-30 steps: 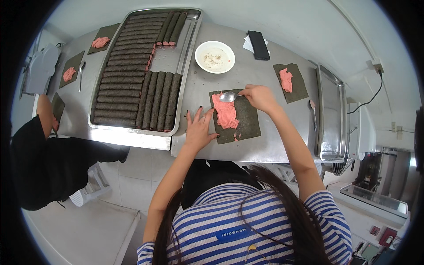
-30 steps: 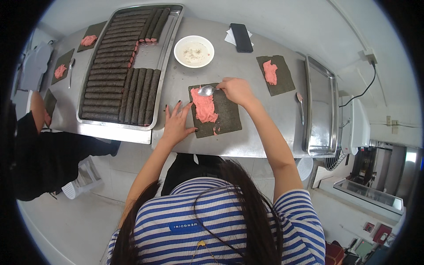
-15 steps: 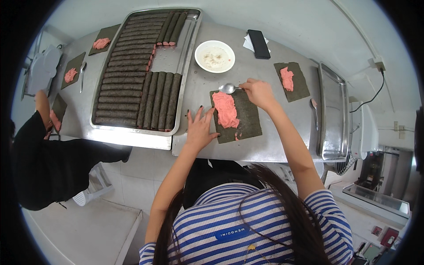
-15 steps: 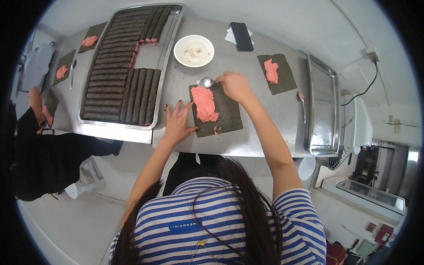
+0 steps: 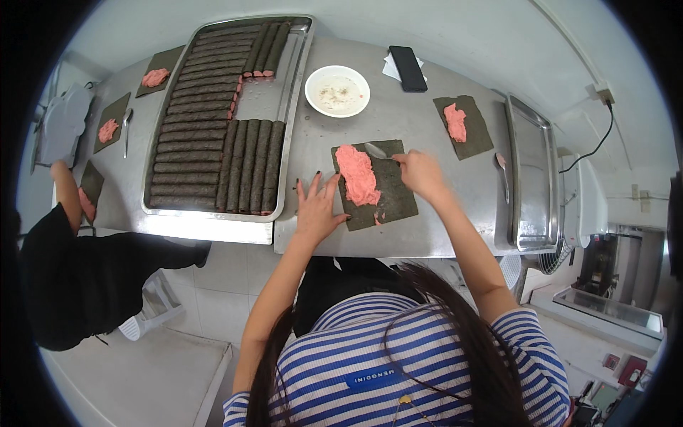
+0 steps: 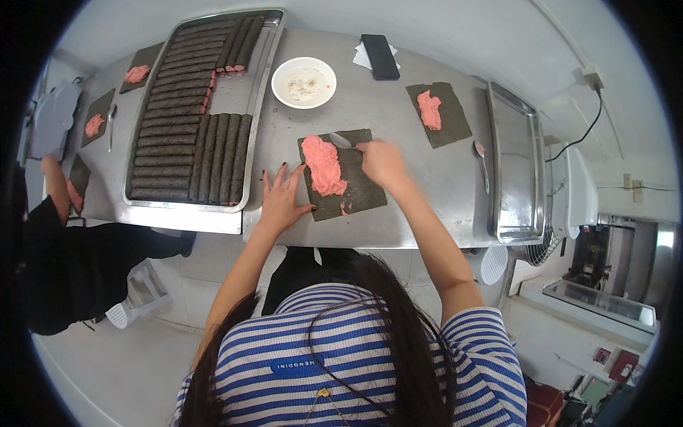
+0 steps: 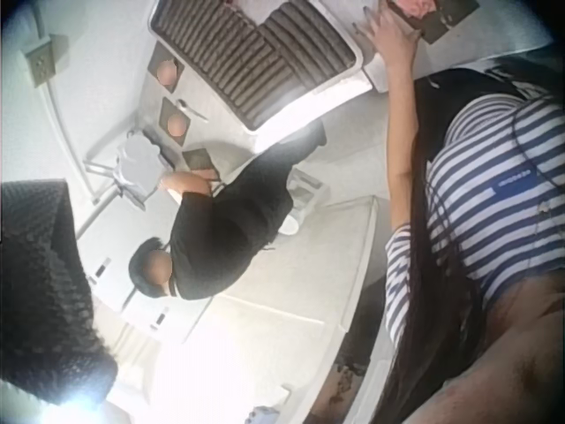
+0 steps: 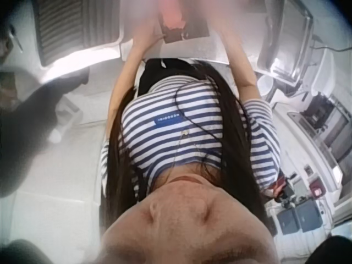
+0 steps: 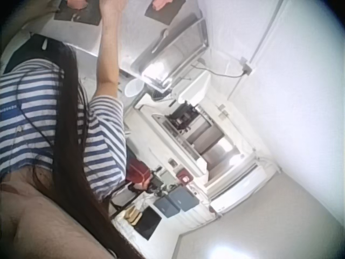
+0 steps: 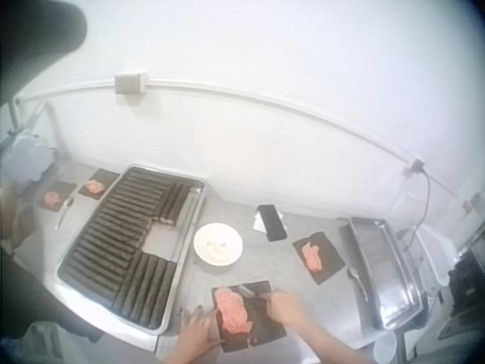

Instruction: The person spreads a pink filling onto a sheet of nori using a spoon, then rolls the nori into a cylindrical sushi roll. The finished roll is placed on a metal tray alongside other completed rolls.

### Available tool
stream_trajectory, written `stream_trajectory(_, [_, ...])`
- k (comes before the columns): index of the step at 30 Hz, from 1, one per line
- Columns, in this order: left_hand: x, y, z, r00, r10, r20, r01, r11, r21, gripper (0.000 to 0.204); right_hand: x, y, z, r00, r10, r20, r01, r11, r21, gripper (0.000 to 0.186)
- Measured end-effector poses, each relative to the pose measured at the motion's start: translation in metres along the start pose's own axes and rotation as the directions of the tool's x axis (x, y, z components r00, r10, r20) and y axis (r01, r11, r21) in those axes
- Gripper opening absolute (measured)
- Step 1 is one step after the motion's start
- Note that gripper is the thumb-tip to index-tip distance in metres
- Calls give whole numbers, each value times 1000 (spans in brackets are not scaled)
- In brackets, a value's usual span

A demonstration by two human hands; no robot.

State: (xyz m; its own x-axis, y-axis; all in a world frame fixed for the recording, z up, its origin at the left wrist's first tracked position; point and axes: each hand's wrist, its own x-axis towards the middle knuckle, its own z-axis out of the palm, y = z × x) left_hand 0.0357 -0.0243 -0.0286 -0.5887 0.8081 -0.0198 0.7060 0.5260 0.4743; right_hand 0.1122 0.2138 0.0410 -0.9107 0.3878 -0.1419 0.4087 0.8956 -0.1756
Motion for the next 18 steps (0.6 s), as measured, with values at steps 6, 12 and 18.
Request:
stream_trajectory(6, [0,-2,1,1000,14,-15,-14,1000,-12,99,-21,-51,19,992,105,70,-99,992,-82,20])
stream_trajectory(12, [0,-2,2,1000,1,0,-1,1000,-19,99,-17,-74,20,991,77,107,-73,997,-40,20])
stream_trajectory(18, [0,-1,0,1000,5,0,-5,999,-39,99,2,-46,0,998,31,-53,-25,995,98,32])
